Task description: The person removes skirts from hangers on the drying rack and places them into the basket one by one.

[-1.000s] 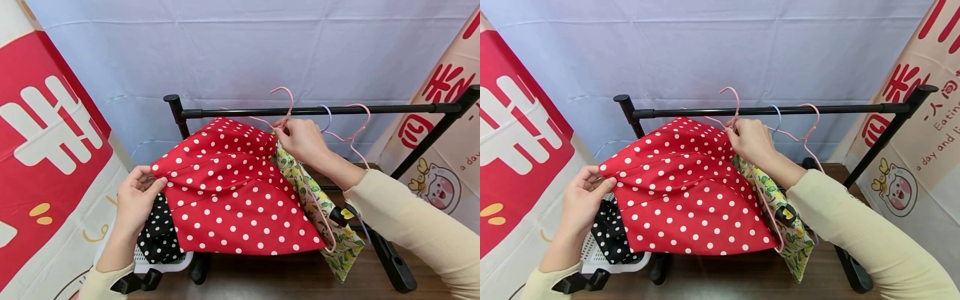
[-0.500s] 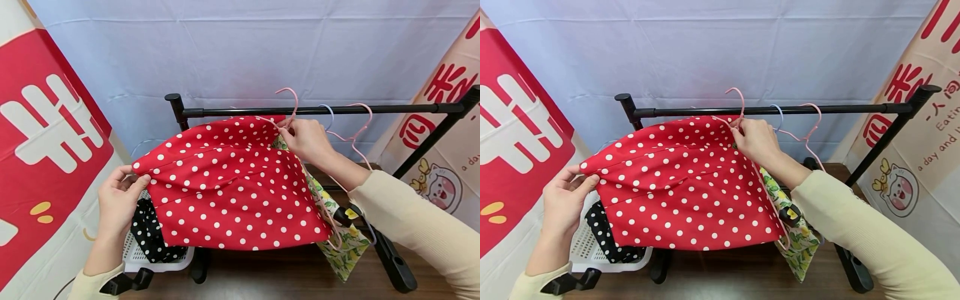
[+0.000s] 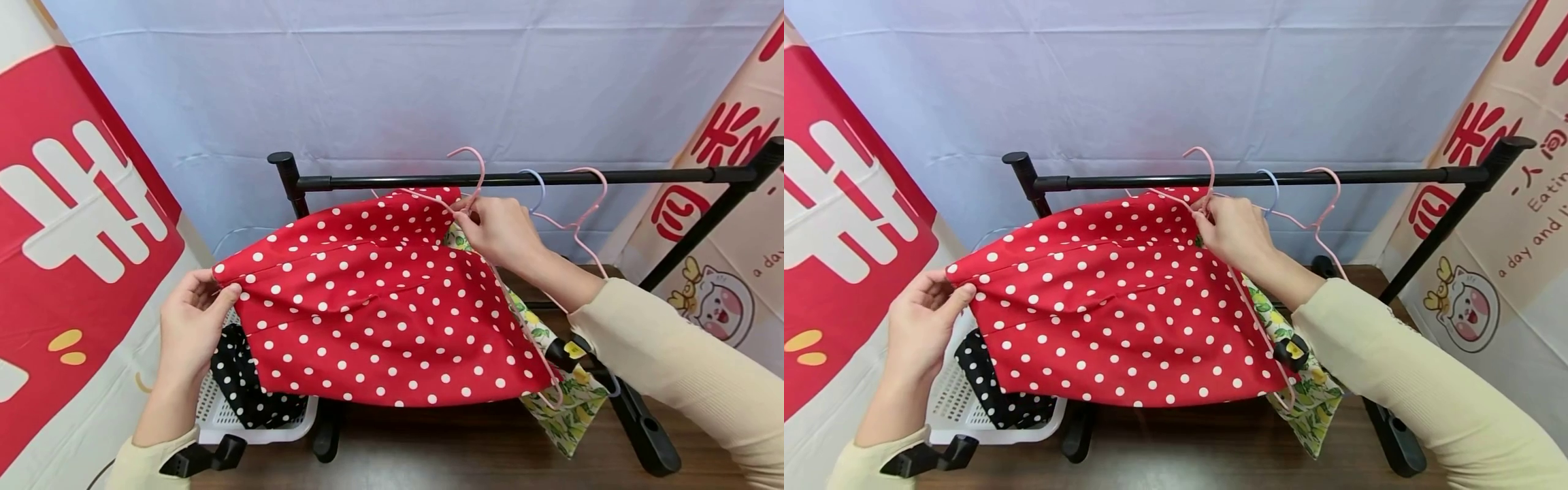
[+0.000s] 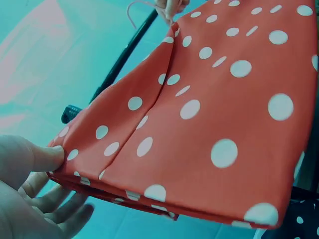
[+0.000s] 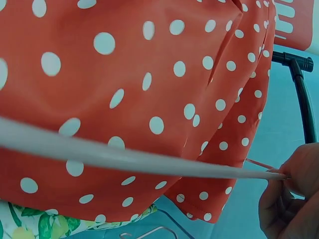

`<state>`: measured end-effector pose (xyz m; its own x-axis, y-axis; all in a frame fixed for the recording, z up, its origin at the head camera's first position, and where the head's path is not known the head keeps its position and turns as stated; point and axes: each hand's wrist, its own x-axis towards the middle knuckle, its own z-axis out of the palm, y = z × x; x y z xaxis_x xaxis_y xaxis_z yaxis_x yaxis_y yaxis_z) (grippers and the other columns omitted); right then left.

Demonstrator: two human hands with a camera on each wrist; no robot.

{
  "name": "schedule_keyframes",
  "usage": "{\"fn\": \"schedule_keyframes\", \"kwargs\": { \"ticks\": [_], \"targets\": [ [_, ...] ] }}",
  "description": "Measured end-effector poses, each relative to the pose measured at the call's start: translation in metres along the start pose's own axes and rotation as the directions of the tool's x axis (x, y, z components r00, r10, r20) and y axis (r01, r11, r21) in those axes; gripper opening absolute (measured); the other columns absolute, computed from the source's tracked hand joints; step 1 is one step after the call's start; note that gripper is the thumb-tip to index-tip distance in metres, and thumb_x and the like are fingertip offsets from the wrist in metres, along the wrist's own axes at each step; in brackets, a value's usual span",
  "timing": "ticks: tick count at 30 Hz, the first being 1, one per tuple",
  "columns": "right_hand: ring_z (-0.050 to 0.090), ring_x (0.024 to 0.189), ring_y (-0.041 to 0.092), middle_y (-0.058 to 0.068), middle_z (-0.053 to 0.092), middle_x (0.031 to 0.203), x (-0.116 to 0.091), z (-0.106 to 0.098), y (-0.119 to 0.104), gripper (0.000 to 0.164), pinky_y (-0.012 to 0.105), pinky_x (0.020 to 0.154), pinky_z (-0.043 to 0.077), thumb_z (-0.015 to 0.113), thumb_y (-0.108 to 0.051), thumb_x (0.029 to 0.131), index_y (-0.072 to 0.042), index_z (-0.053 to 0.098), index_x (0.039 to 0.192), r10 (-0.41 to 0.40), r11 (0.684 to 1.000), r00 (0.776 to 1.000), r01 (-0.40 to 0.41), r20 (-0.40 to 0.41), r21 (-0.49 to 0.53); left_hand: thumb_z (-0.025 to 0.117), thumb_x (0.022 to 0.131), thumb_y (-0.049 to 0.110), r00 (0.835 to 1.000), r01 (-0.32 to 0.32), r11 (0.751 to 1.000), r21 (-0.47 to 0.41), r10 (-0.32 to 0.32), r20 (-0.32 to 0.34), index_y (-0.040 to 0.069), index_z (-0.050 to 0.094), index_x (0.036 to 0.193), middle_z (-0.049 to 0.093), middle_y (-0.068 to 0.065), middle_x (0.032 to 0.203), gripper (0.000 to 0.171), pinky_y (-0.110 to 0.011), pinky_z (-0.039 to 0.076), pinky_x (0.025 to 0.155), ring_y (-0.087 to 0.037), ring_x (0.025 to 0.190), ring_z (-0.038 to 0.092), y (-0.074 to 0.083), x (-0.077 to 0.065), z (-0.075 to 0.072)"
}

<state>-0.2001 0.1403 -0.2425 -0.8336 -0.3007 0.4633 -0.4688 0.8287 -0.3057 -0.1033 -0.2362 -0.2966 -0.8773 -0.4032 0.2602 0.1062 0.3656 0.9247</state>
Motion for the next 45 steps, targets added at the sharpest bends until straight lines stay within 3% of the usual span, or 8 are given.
{"fn": "schedule_keyframes", "kwargs": {
  "ticks": [8, 14, 17, 22, 27, 33, 38, 45],
  "targets": [
    [0.038, 0.038, 0.018, 0.005, 0.047, 0.047, 0.001, 0.001, 0.002, 0.023, 0.026, 0.037, 0.024, 0.058, -0.018, 0.089, -0.003, 0.064, 0.073, -0.001, 1.000, 1.000, 0.001, 0.001, -0.010, 0.061, 0.088, 0.017, 0.999, 0.015, 0.997, 0.074, -0.018, 0.038, 0.010, 0.051, 0.115, 0.059, 0.003, 0.107, 0.029, -0.011, 0.049, 0.071, -0.002, 0.089, 0.060, -0.003, 0.006, -0.001],
    [0.038, 0.039, 0.018, 0.004, 0.046, 0.046, 0.000, 0.002, 0.002, 0.024, 0.026, 0.038, 0.024, 0.057, -0.019, 0.089, -0.004, 0.062, 0.070, -0.008, 1.000, 1.000, 0.008, -0.001, -0.019, 0.064, 0.086, 0.016, 1.000, -0.003, 0.995, 0.099, 0.004, -0.014, 0.009, 0.053, 0.109, 0.062, 0.009, 0.096, 0.026, -0.010, 0.049, 0.069, 0.002, 0.081, 0.062, -0.001, 0.008, -0.001],
    [0.038, 0.039, 0.018, 0.004, 0.047, 0.047, 0.000, 0.002, 0.001, 0.020, 0.026, 0.038, 0.024, 0.058, -0.018, 0.088, -0.004, 0.067, 0.078, -0.019, 1.000, 1.000, 0.019, -0.009, -0.014, 0.065, 0.085, 0.016, 0.999, 0.002, 0.997, 0.076, 0.001, -0.034, 0.010, 0.055, 0.106, 0.062, 0.009, 0.094, 0.025, -0.011, 0.049, 0.069, 0.002, 0.079, 0.063, 0.001, 0.010, -0.001],
    [0.038, 0.039, 0.017, 0.005, 0.048, 0.048, 0.000, 0.001, 0.001, 0.019, 0.027, 0.037, 0.023, 0.057, -0.018, 0.088, -0.003, 0.069, 0.084, -0.037, 0.999, 0.999, 0.036, -0.028, -0.023, 0.068, 0.082, 0.012, 0.996, 0.020, 0.999, -0.042, -0.024, -0.089, 0.011, 0.057, 0.100, 0.063, 0.007, 0.094, 0.021, -0.011, 0.049, 0.067, 0.000, 0.078, 0.065, 0.006, 0.016, -0.004],
    [0.036, 0.038, 0.017, 0.004, 0.049, 0.048, -0.001, -0.001, 0.001, 0.020, 0.026, 0.037, 0.023, 0.056, -0.018, 0.089, -0.004, 0.070, 0.090, -0.040, 0.999, 0.999, 0.040, -0.021, -0.016, 0.071, 0.079, 0.009, 0.987, 0.027, 0.973, -0.229, -0.063, -0.148, 0.010, 0.058, 0.095, 0.065, 0.003, 0.090, 0.021, -0.013, 0.051, 0.059, -0.004, 0.072, 0.066, 0.012, 0.022, -0.009],
    [0.032, 0.036, 0.015, 0.002, 0.046, 0.045, 0.000, -0.001, 0.000, 0.027, 0.026, 0.037, 0.021, 0.054, -0.017, 0.091, -0.007, 0.064, 0.068, -0.044, 0.999, 0.998, 0.043, -0.035, -0.024, 0.073, 0.077, 0.016, 0.976, 0.032, 0.963, -0.268, -0.087, -0.199, 0.011, 0.059, 0.097, 0.064, 0.000, 0.092, 0.026, -0.013, 0.051, 0.062, -0.004, 0.076, 0.066, 0.020, 0.027, -0.013],
    [0.036, 0.038, 0.016, 0.003, 0.047, 0.046, 0.001, -0.002, 0.002, 0.032, 0.026, 0.038, 0.023, 0.053, -0.017, 0.090, -0.009, 0.056, 0.059, -0.042, 0.999, 0.998, 0.040, -0.045, -0.031, 0.076, 0.074, 0.016, 0.966, -0.007, 0.932, -0.363, -0.087, -0.242, 0.009, 0.059, 0.095, 0.065, -0.001, 0.090, 0.029, -0.014, 0.051, 0.063, -0.008, 0.071, 0.065, 0.027, 0.031, -0.021],
    [0.034, 0.037, 0.014, 0.003, 0.048, 0.047, 0.002, -0.003, 0.003, 0.025, 0.026, 0.036, 0.022, 0.052, -0.017, 0.091, -0.006, 0.066, 0.072, -0.040, 0.999, 0.998, 0.040, -0.040, -0.012, 0.079, 0.070, 0.012, 0.944, -0.045, 0.881, -0.472, -0.117, -0.308, 0.006, 0.058, 0.094, 0.064, -0.005, 0.092, 0.034, -0.016, 0.052, 0.065, -0.012, 0.077, 0.065, 0.028, 0.036, -0.036]
  ]
}}
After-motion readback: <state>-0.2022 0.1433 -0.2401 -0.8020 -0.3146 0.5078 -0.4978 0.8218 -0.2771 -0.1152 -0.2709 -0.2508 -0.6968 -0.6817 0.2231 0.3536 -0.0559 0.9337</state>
